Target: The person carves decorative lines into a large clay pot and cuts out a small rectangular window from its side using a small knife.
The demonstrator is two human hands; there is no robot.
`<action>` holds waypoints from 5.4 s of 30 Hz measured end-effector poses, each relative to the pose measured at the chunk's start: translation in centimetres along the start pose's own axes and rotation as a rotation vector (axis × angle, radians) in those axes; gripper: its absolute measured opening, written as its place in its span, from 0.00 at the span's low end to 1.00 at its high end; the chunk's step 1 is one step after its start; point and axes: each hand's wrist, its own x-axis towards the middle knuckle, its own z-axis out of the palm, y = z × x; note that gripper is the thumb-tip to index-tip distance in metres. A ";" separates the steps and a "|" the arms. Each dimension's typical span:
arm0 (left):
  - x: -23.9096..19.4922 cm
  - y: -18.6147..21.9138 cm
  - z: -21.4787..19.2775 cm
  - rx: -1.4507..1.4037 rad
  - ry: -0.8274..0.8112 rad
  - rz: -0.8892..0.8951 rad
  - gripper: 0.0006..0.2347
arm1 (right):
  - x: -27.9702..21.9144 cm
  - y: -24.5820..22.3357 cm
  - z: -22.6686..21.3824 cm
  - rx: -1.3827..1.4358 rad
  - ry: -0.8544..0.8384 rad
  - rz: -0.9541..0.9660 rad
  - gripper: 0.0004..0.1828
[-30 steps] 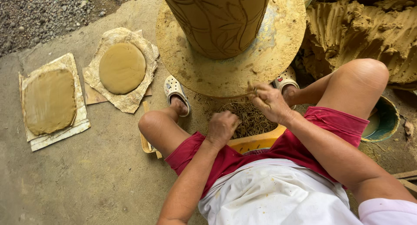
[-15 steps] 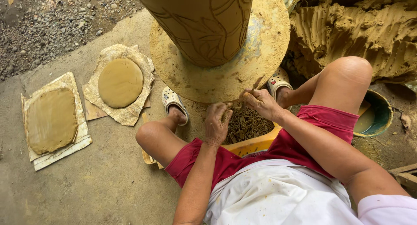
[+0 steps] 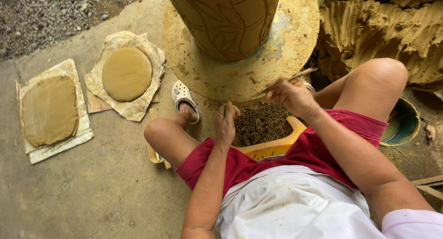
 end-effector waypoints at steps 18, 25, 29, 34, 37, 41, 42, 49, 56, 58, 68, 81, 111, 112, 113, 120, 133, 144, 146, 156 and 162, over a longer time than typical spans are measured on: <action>-0.6 11.8 -15.3 -0.008 0.803 0.331 0.03 | 0.8 -1.5 1.9 -1.376 0.288 -0.491 0.18; -7.3 -4.7 -24.6 -0.023 1.069 0.059 0.02 | 1.9 0.9 -0.3 -1.765 0.116 -0.362 0.23; -13.5 -16.1 -28.0 -0.200 1.324 -0.276 0.04 | 1.5 1.3 -1.5 -1.881 0.060 -0.391 0.22; -16.3 -24.4 -29.9 -0.111 1.364 -0.558 0.06 | 1.7 2.2 -0.3 -1.951 0.043 -0.289 0.22; -15.4 -27.1 -29.8 -0.334 1.300 -0.602 0.06 | 1.5 2.2 0.4 -1.936 0.028 -0.231 0.23; -12.9 -29.2 -30.3 -0.592 1.219 -0.583 0.07 | 2.1 2.3 1.8 -1.835 0.029 -0.229 0.20; -12.5 -29.5 -30.9 -0.626 1.233 -0.627 0.08 | 1.6 3.2 2.5 -1.843 0.048 -0.223 0.18; -10.3 -31.2 -32.3 -0.692 1.192 -0.771 0.12 | 2.7 2.7 4.5 -2.042 -0.016 -0.295 0.07; -10.6 -30.0 -32.4 -0.604 1.259 -0.820 0.10 | 4.2 2.6 7.9 -1.987 0.012 -0.267 0.12; -10.3 -28.7 -32.1 -0.643 1.261 -0.744 0.08 | 3.9 1.6 8.9 -2.002 0.027 -0.219 0.16; -10.5 -10.5 -29.0 -0.266 1.255 -0.364 0.05 | 0.5 8.2 9.1 -2.269 -0.487 0.811 0.13; -8.5 15.2 -11.6 0.077 0.500 0.066 0.06 | -1.5 1.5 5.9 -1.454 -0.136 0.490 0.29; 4.9 0.0 -0.2 0.899 0.277 0.138 0.46 | -5.2 -5.8 5.5 0.150 0.193 0.255 0.13; 4.7 -0.4 -0.4 0.913 0.260 0.102 0.47 | -5.1 -5.8 5.6 0.167 0.174 0.248 0.12; 5.0 -0.4 -0.5 0.925 0.248 0.071 0.48 | -4.7 -5.8 5.6 0.181 0.150 0.236 0.11; 6.2 3.8 -0.7 1.352 0.021 -0.352 0.52 | -0.5 -4.3 3.8 -0.481 0.270 0.131 0.11; 6.3 3.9 -2.6 1.511 -0.052 -0.162 0.51 | 2.6 -1.4 3.6 -0.809 0.353 -0.015 0.07; 5.0 3.4 -2.1 1.389 0.116 -0.012 0.48 | 3.5 -0.8 4.0 -1.096 0.379 -0.026 0.04; 5.1 3.7 -2.2 1.409 0.094 -0.010 0.48 | 3.8 -0.6 4.0 -0.924 0.300 -0.067 0.05; 5.3 3.6 -1.8 1.511 0.081 0.017 0.49 | 4.4 0.7 4.9 -1.156 0.367 -0.014 0.06; 5.1 4.7 -1.0 1.527 0.048 0.000 0.47 | 4.9 1.6 4.0 -1.340 0.318 -0.171 0.09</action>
